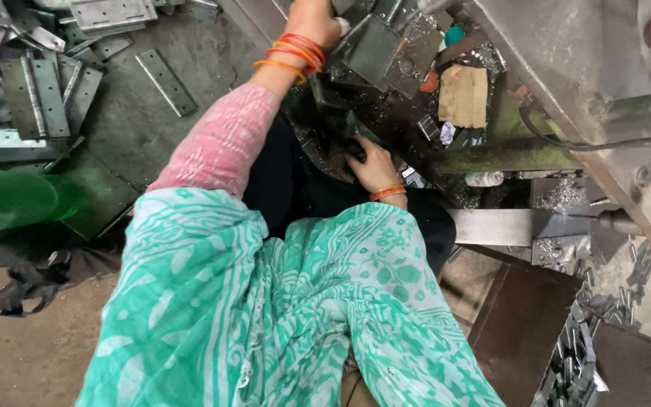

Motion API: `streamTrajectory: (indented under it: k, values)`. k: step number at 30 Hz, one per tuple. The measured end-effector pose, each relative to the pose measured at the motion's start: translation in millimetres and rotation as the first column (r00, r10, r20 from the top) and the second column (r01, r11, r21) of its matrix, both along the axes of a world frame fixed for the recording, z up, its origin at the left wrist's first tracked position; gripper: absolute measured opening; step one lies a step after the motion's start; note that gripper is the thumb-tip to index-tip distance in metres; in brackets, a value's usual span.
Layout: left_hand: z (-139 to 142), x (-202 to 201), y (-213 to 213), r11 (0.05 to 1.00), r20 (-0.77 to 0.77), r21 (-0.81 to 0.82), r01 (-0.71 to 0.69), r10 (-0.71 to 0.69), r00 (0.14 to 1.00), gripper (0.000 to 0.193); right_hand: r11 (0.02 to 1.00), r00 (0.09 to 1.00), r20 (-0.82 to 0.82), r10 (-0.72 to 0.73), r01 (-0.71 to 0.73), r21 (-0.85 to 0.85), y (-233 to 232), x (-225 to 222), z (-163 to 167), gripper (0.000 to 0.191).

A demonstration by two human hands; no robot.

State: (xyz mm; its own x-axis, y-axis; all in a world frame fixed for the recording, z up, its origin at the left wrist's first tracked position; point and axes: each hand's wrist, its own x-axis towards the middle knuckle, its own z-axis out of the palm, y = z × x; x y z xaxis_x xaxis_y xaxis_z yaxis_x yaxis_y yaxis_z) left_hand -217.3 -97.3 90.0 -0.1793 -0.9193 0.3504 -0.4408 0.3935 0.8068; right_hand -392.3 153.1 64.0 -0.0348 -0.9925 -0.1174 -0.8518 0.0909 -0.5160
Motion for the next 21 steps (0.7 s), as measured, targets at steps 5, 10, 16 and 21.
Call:
streamTrajectory:
  k: [5, 10, 16, 21]
  values:
    - [-16.5, -58.1, 23.7, 0.998, 0.165, -0.049, 0.033, -0.025, 0.986, 0.035, 1.000, 1.000, -0.003, -0.003, 0.003, -0.007, 2.1, -10.2, -18.7, 0.056]
    - [-37.8, -54.6, 61.3, 0.955, 0.679, -0.043, 0.293, -0.187, 0.710, 0.047, 1.000, 0.997, -0.073, -0.006, 0.007, 0.015, 4.7, -6.0, -16.4, 0.058]
    - [-44.9, -53.2, 55.7, 0.906, 0.753, -0.129, 0.403, -0.175, 0.635, 0.048, 0.982, 0.992, -0.128, -0.010, 0.034, 0.188, -5.8, 4.3, 18.2, 0.060]
    - [-49.3, -59.5, 31.1, 0.897, 0.689, -0.125, 0.424, -0.229, 0.688, 0.039, 0.993, 0.991, -0.126, -0.043, 0.056, 0.101, 0.0, 2.6, 3.8, 0.057]
